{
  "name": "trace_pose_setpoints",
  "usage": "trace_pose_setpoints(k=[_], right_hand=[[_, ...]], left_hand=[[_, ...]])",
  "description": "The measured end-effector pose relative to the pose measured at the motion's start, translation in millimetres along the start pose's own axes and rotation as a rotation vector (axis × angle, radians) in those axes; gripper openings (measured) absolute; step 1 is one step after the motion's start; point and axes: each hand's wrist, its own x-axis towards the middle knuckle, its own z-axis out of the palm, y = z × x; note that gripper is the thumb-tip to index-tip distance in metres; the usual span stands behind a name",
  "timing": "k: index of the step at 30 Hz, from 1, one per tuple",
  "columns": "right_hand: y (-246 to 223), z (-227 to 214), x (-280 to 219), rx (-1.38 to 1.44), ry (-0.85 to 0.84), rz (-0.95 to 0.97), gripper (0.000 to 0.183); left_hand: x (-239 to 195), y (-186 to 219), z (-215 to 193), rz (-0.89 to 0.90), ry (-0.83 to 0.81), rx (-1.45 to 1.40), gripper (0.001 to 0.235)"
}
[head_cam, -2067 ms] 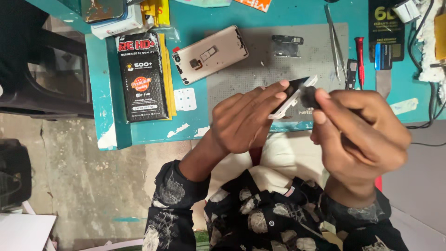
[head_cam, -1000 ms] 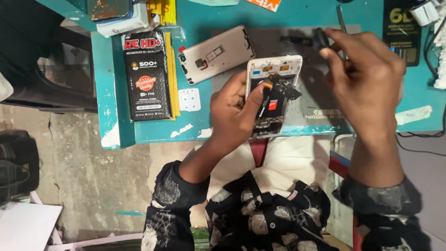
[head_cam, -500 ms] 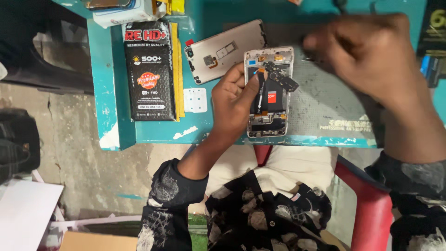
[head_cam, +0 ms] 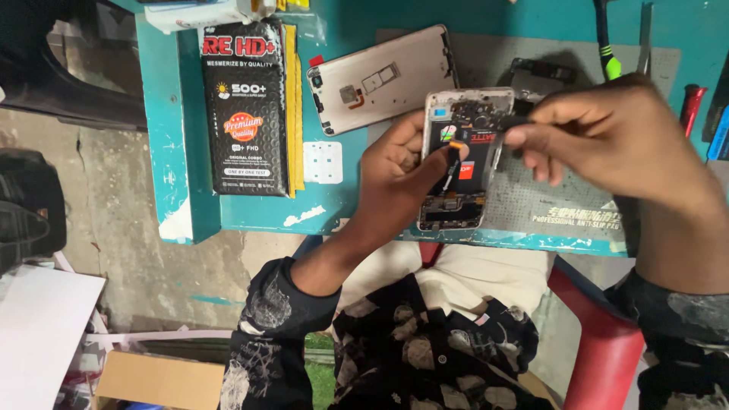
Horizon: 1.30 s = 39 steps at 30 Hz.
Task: The person disassembles a smartphone, removes the battery and internal components, and uses a screwdriver and tweezers to manipulate connectors and screws. The person then reassembles the device by reconnecting cables and securing parts.
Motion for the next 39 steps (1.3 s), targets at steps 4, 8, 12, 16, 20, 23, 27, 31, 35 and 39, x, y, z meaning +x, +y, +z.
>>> trace_pose_setpoints(k=[4,8,12,16,20,23,27,31,35,39], right_hand=[[5,-6,-3,0.072,0.053,-0.020,0.014],[12,-3,-3,0.077,0.078,-0.078,0.015],[17,3,-2,0.084,0.168,-0.085,0.013],[18,9,-5,-0.005,0.215,-0.121,0.016],[9,8,1,-0.198,0.255,-0.138,0.019],[3,11,0,-0.213,0.285,-0.140,0.026],[-4,13,0,-0.260,0.320,-0.154,0.029],[-8,16,0,-0.266,0.312,-0.136,0.031],[-6,17,0,-0.258,0.344,-0.178,0.023],[-3,19,3,0.000,0.337,-0.208,0.025]], left_hand=[[2,0,2,-0.003,-0.039,0.048,0.044],[0,3,4,-0.006,-0.060,0.009,0.044],[-2,9,4,-0.020,-0.076,-0.002,0.046],[-3,10,8,-0.032,-0.081,-0.005,0.044],[-1,16,12,-0.038,-0.085,0.083,0.043],[-4,16,13,-0.036,-0.083,0.156,0.043],[-5,15,12,-0.055,-0.074,0.191,0.042],[-5,13,11,-0.028,-0.086,0.207,0.042],[-5,9,8,0.007,-0.077,0.265,0.040],[-7,6,5,0.003,-0.116,0.214,0.036]])
